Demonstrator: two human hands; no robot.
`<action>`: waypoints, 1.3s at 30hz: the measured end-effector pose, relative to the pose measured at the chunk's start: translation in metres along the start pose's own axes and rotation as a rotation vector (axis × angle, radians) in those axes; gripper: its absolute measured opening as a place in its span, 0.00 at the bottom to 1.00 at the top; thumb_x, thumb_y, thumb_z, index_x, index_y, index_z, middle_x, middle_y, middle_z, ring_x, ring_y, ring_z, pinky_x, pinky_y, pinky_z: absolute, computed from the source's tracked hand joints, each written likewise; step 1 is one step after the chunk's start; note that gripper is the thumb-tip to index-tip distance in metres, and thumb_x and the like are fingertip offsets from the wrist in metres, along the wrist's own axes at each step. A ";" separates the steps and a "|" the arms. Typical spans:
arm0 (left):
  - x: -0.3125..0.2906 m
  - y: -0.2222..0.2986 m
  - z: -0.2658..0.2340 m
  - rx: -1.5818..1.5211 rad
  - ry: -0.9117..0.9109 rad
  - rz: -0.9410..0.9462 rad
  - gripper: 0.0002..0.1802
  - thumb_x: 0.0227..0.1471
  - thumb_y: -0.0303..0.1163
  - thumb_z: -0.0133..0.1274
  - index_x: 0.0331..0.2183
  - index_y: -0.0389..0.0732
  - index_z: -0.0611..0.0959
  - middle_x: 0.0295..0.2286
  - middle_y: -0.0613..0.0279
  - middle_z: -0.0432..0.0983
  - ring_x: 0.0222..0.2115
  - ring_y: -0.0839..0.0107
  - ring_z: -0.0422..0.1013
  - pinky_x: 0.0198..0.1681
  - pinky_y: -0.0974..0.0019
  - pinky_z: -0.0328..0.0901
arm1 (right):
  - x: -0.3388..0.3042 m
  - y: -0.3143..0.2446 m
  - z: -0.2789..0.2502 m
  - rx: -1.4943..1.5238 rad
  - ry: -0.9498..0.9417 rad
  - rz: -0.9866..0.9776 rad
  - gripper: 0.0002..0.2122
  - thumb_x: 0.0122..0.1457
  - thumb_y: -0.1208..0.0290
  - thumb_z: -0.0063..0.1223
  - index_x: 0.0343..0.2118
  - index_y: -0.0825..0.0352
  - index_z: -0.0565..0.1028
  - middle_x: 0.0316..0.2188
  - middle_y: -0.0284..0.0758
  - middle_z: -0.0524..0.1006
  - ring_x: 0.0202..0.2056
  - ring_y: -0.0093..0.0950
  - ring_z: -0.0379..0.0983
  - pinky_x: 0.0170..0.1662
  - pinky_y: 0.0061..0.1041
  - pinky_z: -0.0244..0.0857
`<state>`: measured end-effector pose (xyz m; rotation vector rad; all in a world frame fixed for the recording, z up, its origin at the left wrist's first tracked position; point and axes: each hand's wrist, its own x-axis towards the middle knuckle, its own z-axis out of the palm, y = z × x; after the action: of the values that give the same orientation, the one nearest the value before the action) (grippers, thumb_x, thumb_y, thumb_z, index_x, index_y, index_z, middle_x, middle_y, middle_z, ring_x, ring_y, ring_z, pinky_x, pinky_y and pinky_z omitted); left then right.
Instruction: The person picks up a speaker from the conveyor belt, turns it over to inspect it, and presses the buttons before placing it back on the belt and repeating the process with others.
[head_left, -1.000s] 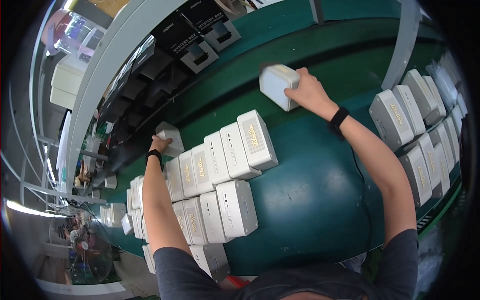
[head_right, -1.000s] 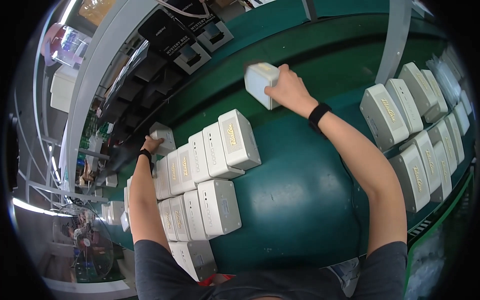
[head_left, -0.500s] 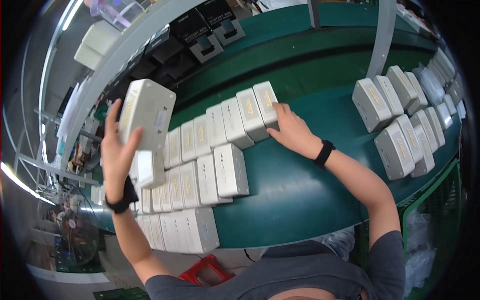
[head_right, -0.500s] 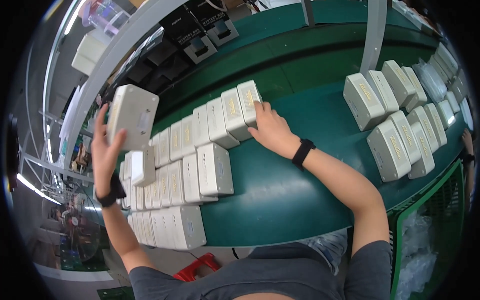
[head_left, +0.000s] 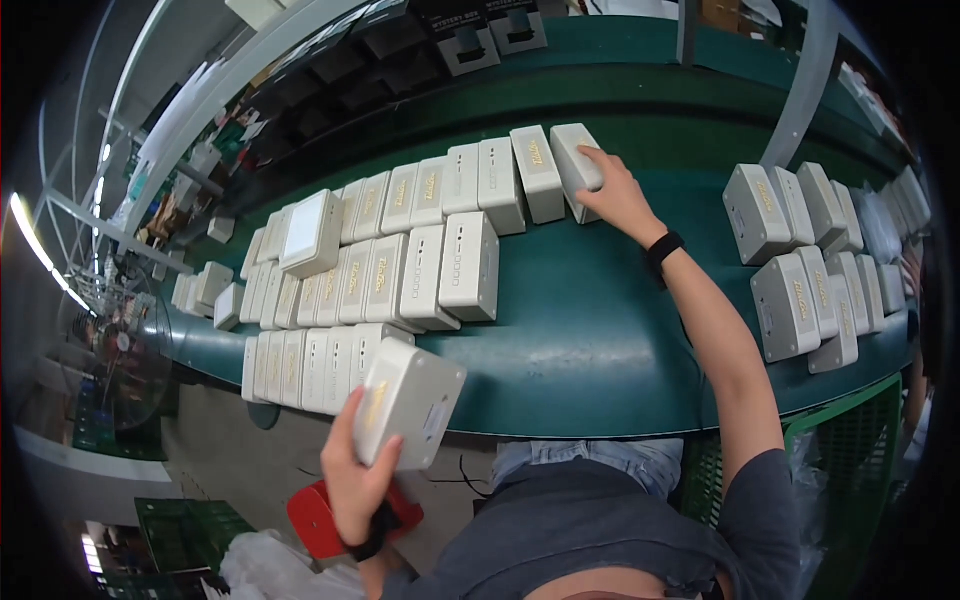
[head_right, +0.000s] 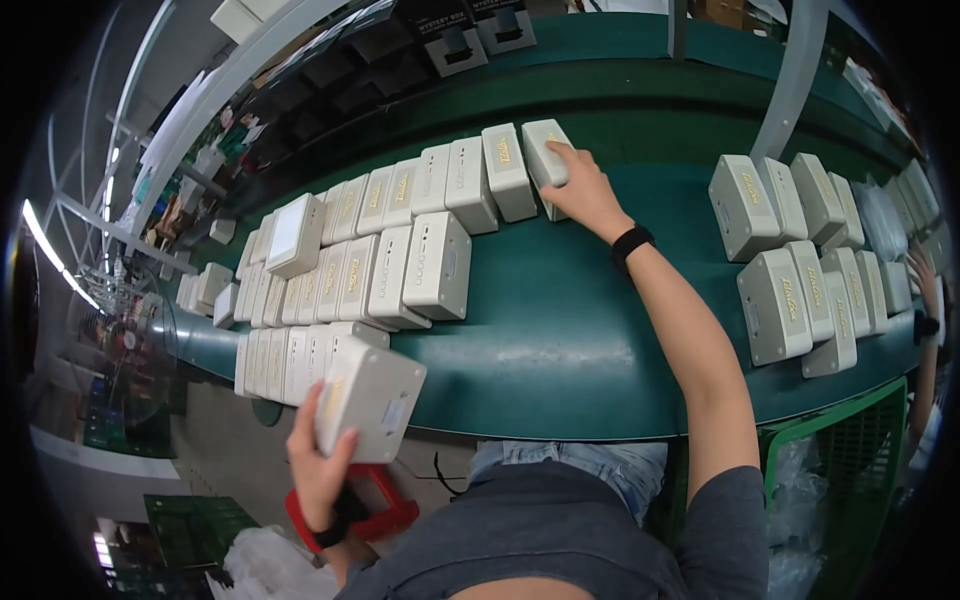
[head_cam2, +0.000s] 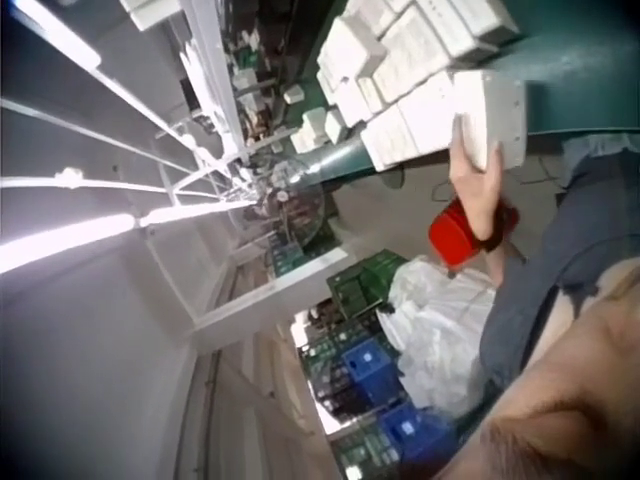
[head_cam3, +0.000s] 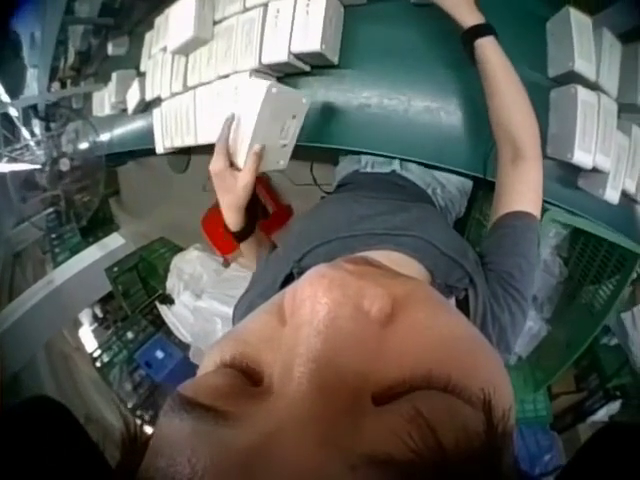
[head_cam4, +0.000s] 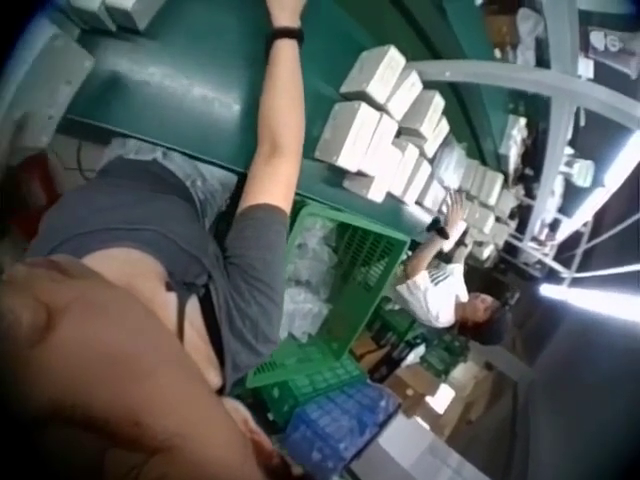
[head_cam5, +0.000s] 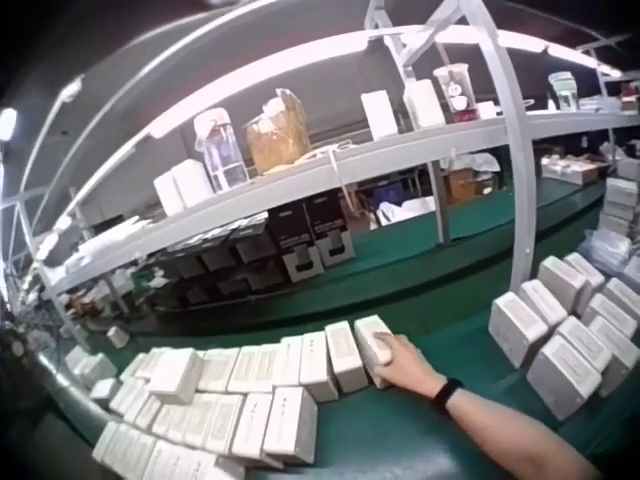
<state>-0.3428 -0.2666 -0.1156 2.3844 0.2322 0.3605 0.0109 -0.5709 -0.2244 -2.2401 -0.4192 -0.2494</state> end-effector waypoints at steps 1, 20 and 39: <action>0.005 -0.006 0.017 0.138 0.003 0.046 0.37 0.41 0.31 0.60 0.54 0.36 0.68 0.43 0.42 0.73 0.39 0.48 0.73 0.46 0.58 0.66 | -0.003 0.004 -0.008 -0.015 0.022 0.061 0.29 0.52 0.62 0.55 0.57 0.62 0.62 0.54 0.49 0.64 0.49 0.46 0.68 0.52 0.35 0.64; 0.010 0.002 0.092 0.074 0.112 0.391 0.36 0.53 0.35 0.52 0.59 0.36 0.58 0.58 0.45 0.53 0.60 0.48 0.51 0.60 0.47 0.47 | -0.222 -0.056 -0.097 1.151 -0.108 0.373 0.48 0.39 0.62 0.63 0.64 0.69 0.49 0.52 0.43 0.69 0.52 0.31 0.67 0.56 0.25 0.57; 0.022 0.034 0.164 -0.753 -0.189 0.492 0.46 0.44 0.54 0.61 0.53 0.31 0.65 0.45 0.51 0.66 0.44 0.66 0.66 0.48 0.66 0.61 | -0.247 -0.064 -0.093 1.085 -0.398 0.222 0.49 0.36 0.70 0.72 0.62 0.70 0.53 0.54 0.44 0.68 0.57 0.31 0.61 0.59 0.28 0.51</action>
<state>-0.2672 -0.3879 -0.2052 1.6795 -0.5072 0.3599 -0.2456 -0.6561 -0.1975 -1.2240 -0.3749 0.4605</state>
